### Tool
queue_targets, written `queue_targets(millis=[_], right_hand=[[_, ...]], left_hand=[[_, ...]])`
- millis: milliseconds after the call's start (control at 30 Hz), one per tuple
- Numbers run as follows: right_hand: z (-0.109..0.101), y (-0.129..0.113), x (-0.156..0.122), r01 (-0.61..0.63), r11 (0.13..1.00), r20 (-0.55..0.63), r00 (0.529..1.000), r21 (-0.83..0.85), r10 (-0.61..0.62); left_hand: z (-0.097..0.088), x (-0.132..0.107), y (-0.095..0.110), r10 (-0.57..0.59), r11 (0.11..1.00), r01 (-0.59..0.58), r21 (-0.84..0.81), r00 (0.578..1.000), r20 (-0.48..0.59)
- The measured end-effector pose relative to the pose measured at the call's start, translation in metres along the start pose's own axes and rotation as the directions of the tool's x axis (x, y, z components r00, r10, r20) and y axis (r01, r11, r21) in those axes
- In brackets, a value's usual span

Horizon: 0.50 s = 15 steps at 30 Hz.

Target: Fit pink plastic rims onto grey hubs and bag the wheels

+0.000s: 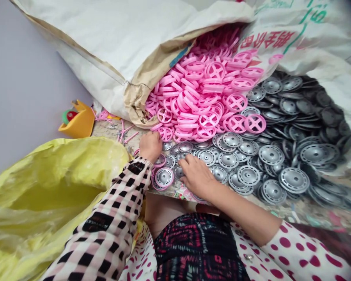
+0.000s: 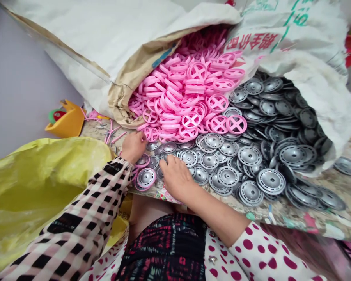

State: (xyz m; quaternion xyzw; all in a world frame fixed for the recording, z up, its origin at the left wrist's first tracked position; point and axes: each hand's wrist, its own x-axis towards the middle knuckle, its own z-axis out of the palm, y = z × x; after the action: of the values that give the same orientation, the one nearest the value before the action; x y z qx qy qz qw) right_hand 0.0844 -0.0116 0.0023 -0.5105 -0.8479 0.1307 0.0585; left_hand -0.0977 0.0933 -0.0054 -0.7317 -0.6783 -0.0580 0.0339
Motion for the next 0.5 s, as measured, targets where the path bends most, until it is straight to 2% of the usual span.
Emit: queue_targets(millis=[133, 200, 267, 333, 400, 467, 500], right_hand=[[0.0, 0.006, -0.004, -0.041, 0.97, -0.024, 0.999, 0.24, 0.048], [-0.001, 0.011, -0.004, -0.072, 0.894, -0.102, 0.986, 0.442, 0.129], [-0.004, 0.016, -0.003, -0.076, 0.716, -0.166, 0.951, 0.694, 0.261], [-0.007, 0.019, 0.0, -0.037, 0.434, -0.15, 0.908, 0.9, 0.391], [-0.01, 0.019, 0.002, 0.013, 0.184, -0.103, 0.869, 0.983, 0.484], [-0.011, 0.017, 0.001, 0.018, 0.038, -0.036, 0.84, 0.999, 0.541], [-0.01, 0.016, -0.001, 0.001, -0.016, 0.008, 0.838, 1.0, 0.545]], left_hand=[[-0.008, -0.005, -0.001, 0.069, 0.998, -0.069, 0.011, 0.998, -0.016], [-0.016, -0.014, 0.0, 0.121, 0.992, -0.12, 0.029, 0.992, -0.039], [-0.025, -0.027, 0.003, 0.23, 0.972, -0.227, 0.061, 0.972, -0.057], [-0.034, -0.044, 0.009, 0.389, 0.919, -0.383, 0.09, 0.92, -0.056], [-0.041, -0.064, 0.017, 0.552, 0.832, -0.546, 0.094, 0.832, -0.049], [-0.046, -0.083, 0.024, 0.669, 0.743, -0.666, 0.061, 0.741, -0.065], [-0.048, -0.092, 0.027, 0.697, 0.715, -0.699, 0.022, 0.711, -0.09]])
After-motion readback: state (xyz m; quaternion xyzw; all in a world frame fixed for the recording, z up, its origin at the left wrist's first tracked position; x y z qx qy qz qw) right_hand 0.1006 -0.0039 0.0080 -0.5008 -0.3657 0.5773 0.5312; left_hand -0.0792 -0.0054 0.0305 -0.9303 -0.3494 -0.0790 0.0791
